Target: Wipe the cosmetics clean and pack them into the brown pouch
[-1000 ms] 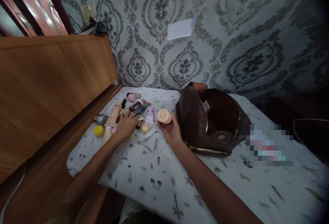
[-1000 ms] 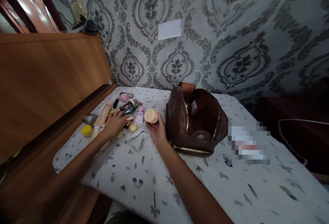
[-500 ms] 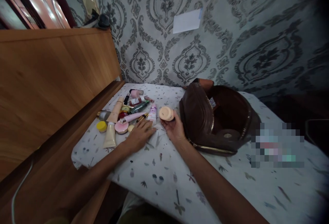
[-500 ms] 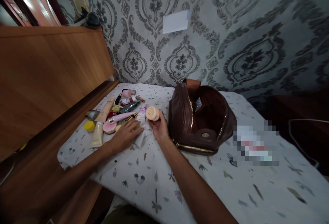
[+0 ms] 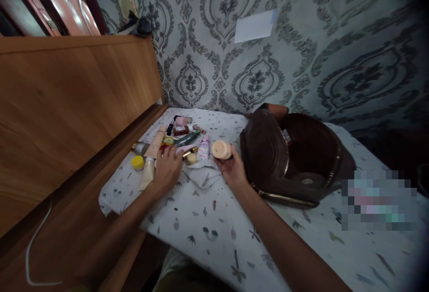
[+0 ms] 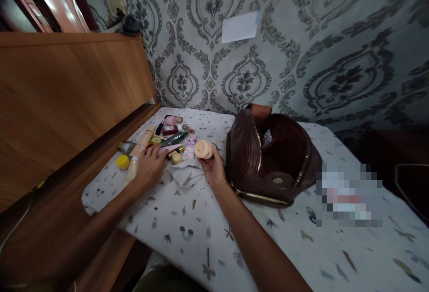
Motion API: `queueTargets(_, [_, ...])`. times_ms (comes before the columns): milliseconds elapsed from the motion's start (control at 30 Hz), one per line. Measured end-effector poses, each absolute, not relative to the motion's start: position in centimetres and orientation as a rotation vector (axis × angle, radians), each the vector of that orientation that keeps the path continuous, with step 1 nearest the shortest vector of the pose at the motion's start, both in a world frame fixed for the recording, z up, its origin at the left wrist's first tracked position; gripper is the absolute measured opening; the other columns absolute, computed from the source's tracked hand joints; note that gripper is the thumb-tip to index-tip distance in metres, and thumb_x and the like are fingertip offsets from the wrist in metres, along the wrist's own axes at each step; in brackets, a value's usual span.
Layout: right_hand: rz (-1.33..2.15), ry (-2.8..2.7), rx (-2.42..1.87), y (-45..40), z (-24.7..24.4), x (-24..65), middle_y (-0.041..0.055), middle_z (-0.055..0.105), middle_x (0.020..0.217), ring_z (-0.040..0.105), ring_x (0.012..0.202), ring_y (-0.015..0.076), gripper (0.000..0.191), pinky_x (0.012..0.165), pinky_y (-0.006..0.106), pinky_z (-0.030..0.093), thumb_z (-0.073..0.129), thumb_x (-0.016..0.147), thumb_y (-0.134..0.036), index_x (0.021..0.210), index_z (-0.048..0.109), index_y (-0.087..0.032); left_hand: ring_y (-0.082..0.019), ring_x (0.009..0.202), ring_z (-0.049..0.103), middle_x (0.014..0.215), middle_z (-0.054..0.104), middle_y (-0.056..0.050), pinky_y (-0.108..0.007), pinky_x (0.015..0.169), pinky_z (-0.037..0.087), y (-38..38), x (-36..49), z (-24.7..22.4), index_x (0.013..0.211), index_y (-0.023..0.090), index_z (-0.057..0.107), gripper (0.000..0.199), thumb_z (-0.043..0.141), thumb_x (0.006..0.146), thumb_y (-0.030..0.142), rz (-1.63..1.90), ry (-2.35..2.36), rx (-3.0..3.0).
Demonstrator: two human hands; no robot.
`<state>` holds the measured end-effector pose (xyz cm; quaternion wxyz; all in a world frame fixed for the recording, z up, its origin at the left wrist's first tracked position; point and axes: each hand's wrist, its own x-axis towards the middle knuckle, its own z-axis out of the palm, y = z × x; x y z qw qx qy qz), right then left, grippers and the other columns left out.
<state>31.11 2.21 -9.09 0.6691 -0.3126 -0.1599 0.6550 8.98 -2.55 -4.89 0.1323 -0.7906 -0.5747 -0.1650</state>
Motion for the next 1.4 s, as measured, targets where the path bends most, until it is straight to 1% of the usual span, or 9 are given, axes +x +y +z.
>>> queueTargets(167, [1.460, -0.377, -0.706, 2.0, -8.5, 30.8, -0.0010, 0.073, 0.087, 0.068, 0.076, 0.0156, 0.031, 0.059, 0.024, 0.057, 0.076, 0.072, -0.044, 0.091, 0.066, -0.022, -0.032, 0.113, 0.054, 0.115, 0.061, -0.015, -0.045, 0.088, 0.049, -1.7, 7.2, -4.2, 0.116, 0.020, 0.060, 0.030, 0.043, 0.093, 0.013, -0.560, -1.792, -2.322])
queueTargets(367, [1.377, -0.609, -0.728, 1.4, -8.6, 30.1, -0.0015, 0.069, 0.083, 0.063, 0.073, 0.0140, 0.041, 0.055, 0.021, 0.053, 0.084, 0.063, -0.045, 0.090, 0.068, -0.019, -0.026, 0.113, 0.056, 0.117, 0.060, -0.010, -0.037, 0.092, 0.050, -0.7, 6.8, -4.0, 0.113, 0.022, 0.059, 0.022, 0.049, 0.093, 0.019, -0.740, -1.780, -2.385])
queueTargets(467, [1.281, -0.791, -0.785, 0.8, -8.6, 29.7, -0.0003, 0.069, 0.086, 0.063, 0.077, 0.0144, 0.042, 0.062, 0.022, 0.053, 0.083, 0.065, -0.045, 0.094, 0.068, -0.018, -0.022, 0.110, 0.058, 0.117, 0.062, -0.008, -0.033, 0.094, 0.049, -1.4, 5.4, -3.8, 0.115, 0.021, 0.057, 0.024, 0.049, 0.093, 0.020, -0.825, -1.770, -2.418])
queueTargets(567, [1.197, -0.972, -0.875, 0.5, -8.6, 29.5, 0.0017, 0.070, 0.089, 0.063, 0.081, 0.0169, 0.049, 0.070, 0.026, 0.053, 0.083, 0.065, -0.045, 0.102, 0.066, -0.018, -0.023, 0.108, 0.058, 0.117, 0.062, -0.010, -0.035, 0.093, 0.049, -2.7, 3.7, -3.6, 0.118, 0.019, 0.057, 0.026, 0.046, 0.095, 0.023, -0.835, -1.813, -2.383])
queueTargets(667, [1.152, -1.076, -0.939, 0.5, -8.8, 29.5, 0.0048, 0.069, 0.095, 0.064, 0.087, 0.0210, 0.061, 0.076, 0.032, 0.054, 0.083, 0.063, -0.049, 0.111, 0.062, -0.019, -0.029, 0.105, 0.057, 0.111, 0.064, -0.013, -0.043, 0.090, 0.047, -4.2, 2.6, -3.5, 0.117, 0.017, 0.059, 0.028, 0.049, 0.095, 0.031, -0.750, -1.871, -2.339])
queueTargets(833, [1.011, -1.194, -0.987, 0.8, -9.5, 29.4, 0.0089, 0.065, 0.110, 0.063, 0.095, 0.0229, 0.069, 0.085, 0.038, 0.052, 0.080, 0.064, -0.050, 0.121, 0.057, -0.020, -0.035, 0.109, 0.054, 0.115, 0.063, -0.017, -0.048, 0.088, 0.044, -5.8, 3.5, -3.6, 0.122, 0.014, 0.056, 0.048, 0.060, 0.089, 0.048, -0.387, -1.949, -2.232])
queueTargets(1067, [0.811, -1.361, -1.061, 0.8, -10.0, 29.2, 0.0105, 0.065, 0.115, 0.061, 0.104, 0.0269, 0.066, 0.095, 0.044, 0.047, 0.079, 0.064, -0.041, 0.123, 0.056, -0.019, -0.036, 0.113, 0.051, 0.122, 0.058, -0.019, -0.047, 0.091, 0.039, -4.9, 5.3, -3.4, 0.123, 0.013, 0.057, 0.046, 0.061, 0.087, 0.042, -0.106, -2.001, -2.121])
queueTargets(1267, [0.785, -1.398, -1.052, 1.1, -10.4, 29.1, 0.0112, 0.064, 0.118, 0.061, 0.107, 0.0273, 0.064, 0.098, 0.044, 0.047, 0.076, 0.067, -0.041, 0.124, 0.055, -0.018, -0.038, 0.115, 0.050, 0.120, 0.057, -0.021, -0.047, 0.089, 0.040, -4.2, 5.2, -2.8, 0.117, 0.008, 0.060, 0.048, 0.063, 0.083, 0.043, -0.064, -2.040, -2.119])
queueTargets(1400, [0.795, -1.409, -1.020, 1.2, -10.5, 29.1, 0.0110, 0.064, 0.121, 0.060, 0.110, 0.0272, 0.062, 0.100, 0.045, 0.046, 0.075, 0.069, -0.039, 0.124, 0.055, -0.019, -0.037, 0.117, 0.049, 0.124, 0.056, -0.021, -0.047, 0.091, 0.040, -4.1, 5.2, -2.7, 0.117, 0.009, 0.059, 0.046, 0.062, 0.083, 0.039, -0.044, -2.060, -2.141])
